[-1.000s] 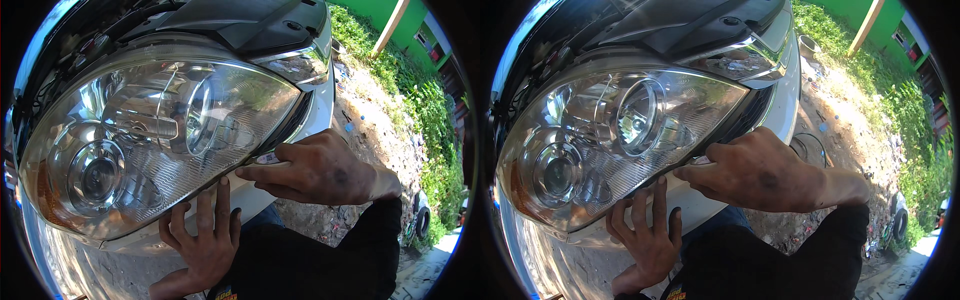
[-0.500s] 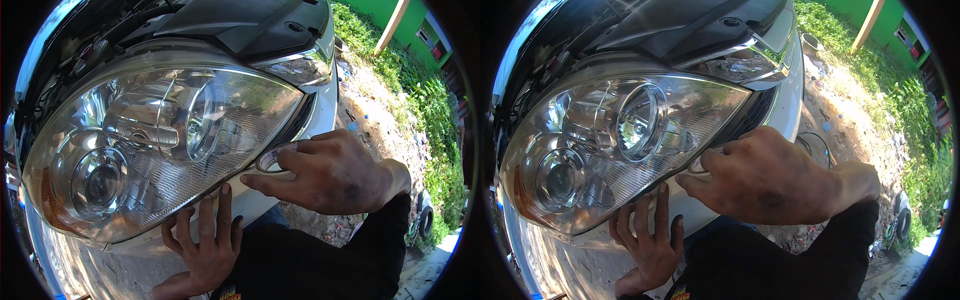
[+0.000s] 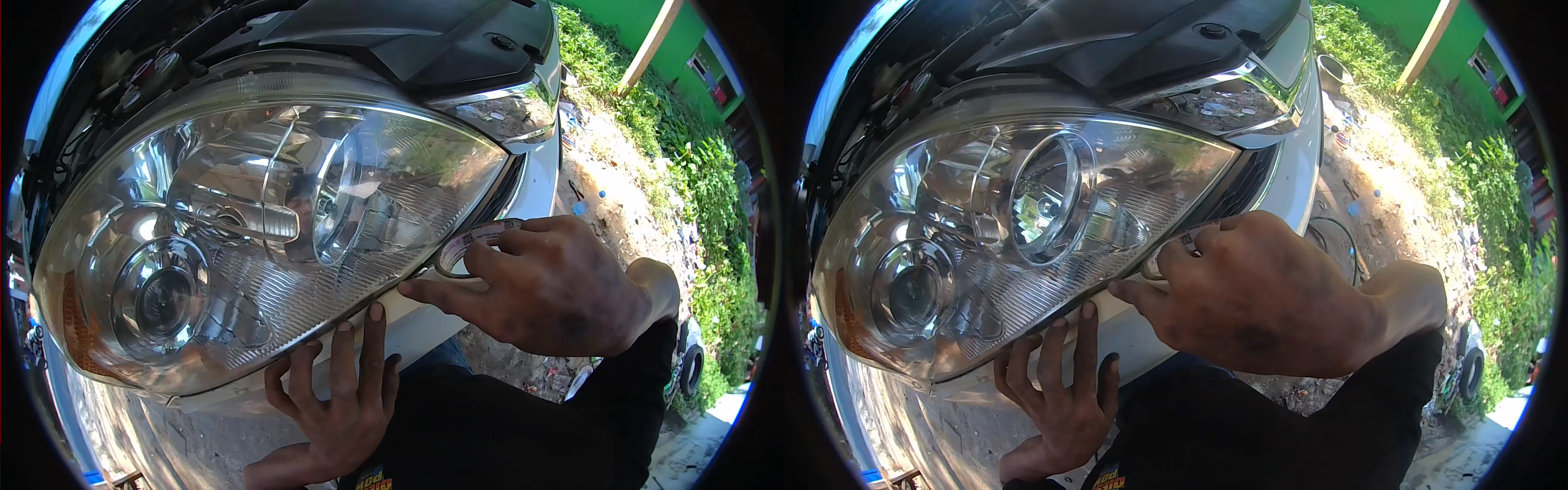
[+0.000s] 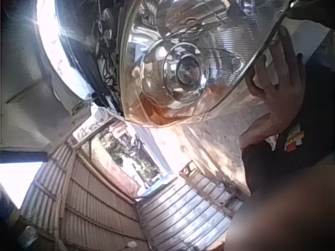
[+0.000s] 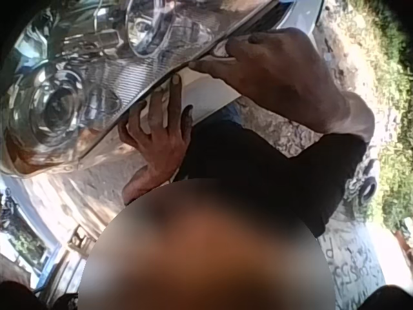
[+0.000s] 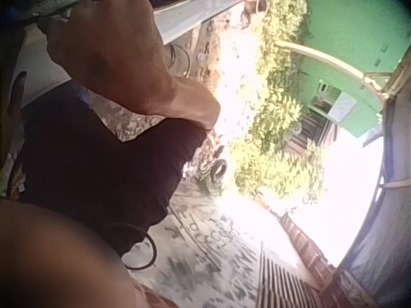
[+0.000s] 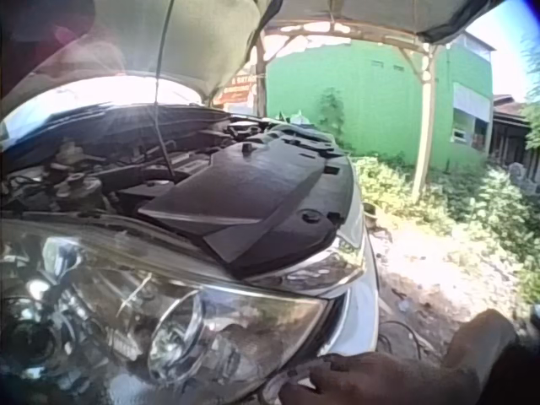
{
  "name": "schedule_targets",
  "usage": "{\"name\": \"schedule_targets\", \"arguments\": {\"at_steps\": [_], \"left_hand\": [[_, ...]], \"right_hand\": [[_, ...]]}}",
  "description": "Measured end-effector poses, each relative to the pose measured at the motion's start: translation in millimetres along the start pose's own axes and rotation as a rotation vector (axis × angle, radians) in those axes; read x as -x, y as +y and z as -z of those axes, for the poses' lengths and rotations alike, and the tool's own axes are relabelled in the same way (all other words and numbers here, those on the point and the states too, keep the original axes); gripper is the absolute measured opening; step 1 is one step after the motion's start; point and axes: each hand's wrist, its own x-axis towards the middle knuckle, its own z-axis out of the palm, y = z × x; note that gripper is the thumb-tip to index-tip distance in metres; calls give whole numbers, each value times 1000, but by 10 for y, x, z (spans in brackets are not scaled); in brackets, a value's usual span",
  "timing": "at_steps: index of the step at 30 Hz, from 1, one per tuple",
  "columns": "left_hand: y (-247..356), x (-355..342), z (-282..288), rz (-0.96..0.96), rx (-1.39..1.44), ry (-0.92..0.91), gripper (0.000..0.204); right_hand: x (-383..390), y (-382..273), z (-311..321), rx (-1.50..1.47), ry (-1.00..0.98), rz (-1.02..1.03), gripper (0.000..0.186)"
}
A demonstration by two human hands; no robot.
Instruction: Masking a car bumper with tape and painting it with a spray gun.
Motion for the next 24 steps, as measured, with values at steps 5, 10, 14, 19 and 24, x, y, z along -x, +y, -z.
{"name": "schedule_targets", "arguments": {"at_steps": [5,10,14,19,24], "left_hand": [[-24,-4,63,-20,-13,-38,54],[2,49,1,65,-37,-27,57],[77,76,-81,96,0,42,65],[97,97,-79,91,14,74,69],[108,54,-96,67,30,93,65]], "right_hand": [[-45,-47,43,64,7,20,36],[-57,-135,201,37,4,10,38],[-57,-101,200,46,47,69,34],[-59,-153,206,97,4,43,37],[9,-195,180,139,-18,-2,35]]}}
